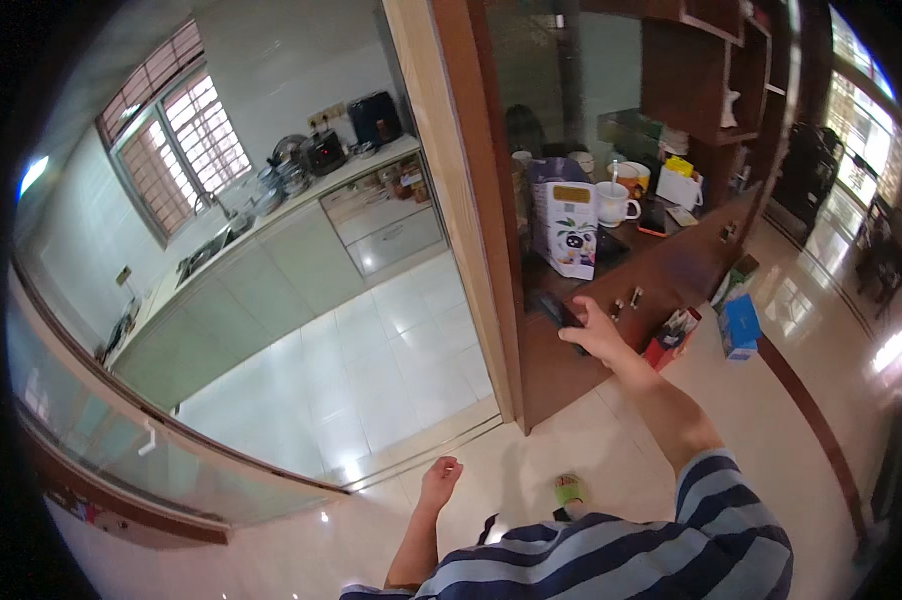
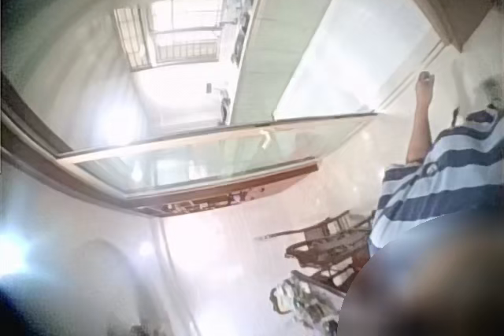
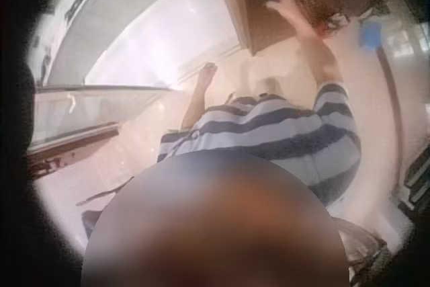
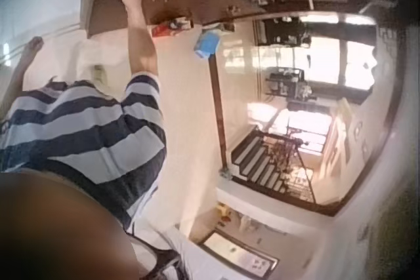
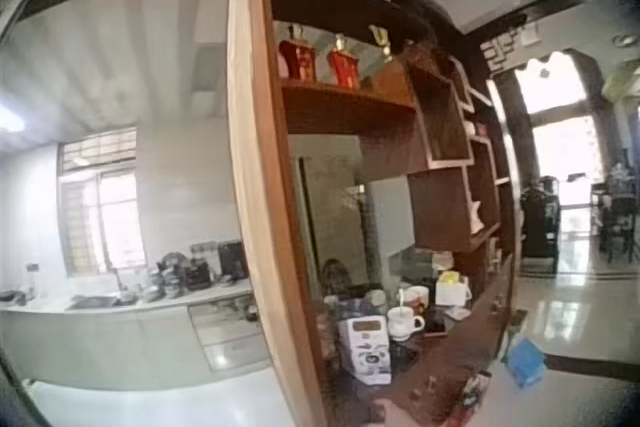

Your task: The person scoops cooked rice from a rice cooker into a bowl using a rice paddle, then closes the cooker. The person then washes a metal pot in the sink using a sponge and running water.

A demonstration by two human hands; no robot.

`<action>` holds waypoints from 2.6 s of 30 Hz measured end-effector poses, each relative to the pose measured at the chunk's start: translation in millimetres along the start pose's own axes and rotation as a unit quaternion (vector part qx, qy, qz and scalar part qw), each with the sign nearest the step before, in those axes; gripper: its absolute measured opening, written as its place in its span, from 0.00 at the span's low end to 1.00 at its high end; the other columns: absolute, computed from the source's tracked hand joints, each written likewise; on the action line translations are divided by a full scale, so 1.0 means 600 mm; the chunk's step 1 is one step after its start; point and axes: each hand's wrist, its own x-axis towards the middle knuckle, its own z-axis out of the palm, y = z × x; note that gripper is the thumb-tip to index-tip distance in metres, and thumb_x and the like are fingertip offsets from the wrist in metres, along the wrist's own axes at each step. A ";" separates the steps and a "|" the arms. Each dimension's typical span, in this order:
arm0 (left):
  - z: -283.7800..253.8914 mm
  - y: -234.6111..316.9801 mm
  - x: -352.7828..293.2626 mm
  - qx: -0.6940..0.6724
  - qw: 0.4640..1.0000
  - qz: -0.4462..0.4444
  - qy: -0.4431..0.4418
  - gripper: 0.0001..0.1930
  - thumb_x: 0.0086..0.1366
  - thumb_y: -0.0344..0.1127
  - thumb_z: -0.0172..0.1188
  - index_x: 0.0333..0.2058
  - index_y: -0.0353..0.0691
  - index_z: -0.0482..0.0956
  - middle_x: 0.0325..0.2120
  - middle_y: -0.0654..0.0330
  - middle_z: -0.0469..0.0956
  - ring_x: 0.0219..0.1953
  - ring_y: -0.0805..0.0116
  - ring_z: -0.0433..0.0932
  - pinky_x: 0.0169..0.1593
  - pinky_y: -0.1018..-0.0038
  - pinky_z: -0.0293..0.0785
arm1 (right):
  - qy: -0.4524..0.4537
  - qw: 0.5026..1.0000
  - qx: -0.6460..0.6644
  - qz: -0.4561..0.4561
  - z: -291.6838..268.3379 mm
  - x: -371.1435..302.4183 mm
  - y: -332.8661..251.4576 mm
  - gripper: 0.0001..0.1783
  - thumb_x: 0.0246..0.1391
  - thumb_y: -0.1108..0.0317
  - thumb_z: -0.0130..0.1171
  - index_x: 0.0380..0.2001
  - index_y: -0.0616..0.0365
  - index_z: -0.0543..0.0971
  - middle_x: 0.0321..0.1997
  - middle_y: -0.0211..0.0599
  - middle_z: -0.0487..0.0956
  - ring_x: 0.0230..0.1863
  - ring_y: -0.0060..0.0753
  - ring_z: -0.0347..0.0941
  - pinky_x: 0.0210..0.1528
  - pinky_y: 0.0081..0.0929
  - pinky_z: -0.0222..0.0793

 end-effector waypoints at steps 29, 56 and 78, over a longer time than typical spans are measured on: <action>0.147 0.007 0.129 -0.197 0.960 -0.194 0.046 0.08 0.60 0.37 0.54 0.34 0.38 0.73 0.27 0.62 0.76 0.26 0.73 0.75 0.26 0.79 0.68 | 0.322 0.819 -0.464 0.098 -0.511 0.297 0.204 0.46 0.36 0.61 0.69 0.58 0.54 0.56 0.51 0.54 0.67 0.52 0.56 0.61 0.50 0.45 0.61; 0.199 -0.164 -0.061 -0.046 0.903 -0.420 0.078 0.24 0.52 0.53 0.59 0.36 0.35 0.79 0.35 0.47 0.78 0.40 0.52 0.76 0.44 0.64 0.71 | 0.460 0.849 -0.177 -0.191 -0.453 0.382 0.287 0.27 0.55 0.58 0.50 0.53 0.65 0.66 0.56 0.53 0.66 0.58 0.50 0.59 0.59 0.40 0.53; -0.380 -0.530 0.123 0.169 0.893 -0.405 0.095 0.26 0.56 0.57 0.49 0.28 0.36 0.80 0.29 0.48 0.78 0.33 0.50 0.77 0.40 0.59 0.71 | -0.485 0.777 -0.275 -0.293 0.844 0.482 0.115 0.17 0.48 0.60 0.50 0.37 0.60 0.77 0.41 0.50 0.76 0.43 0.49 0.70 0.46 0.36 0.65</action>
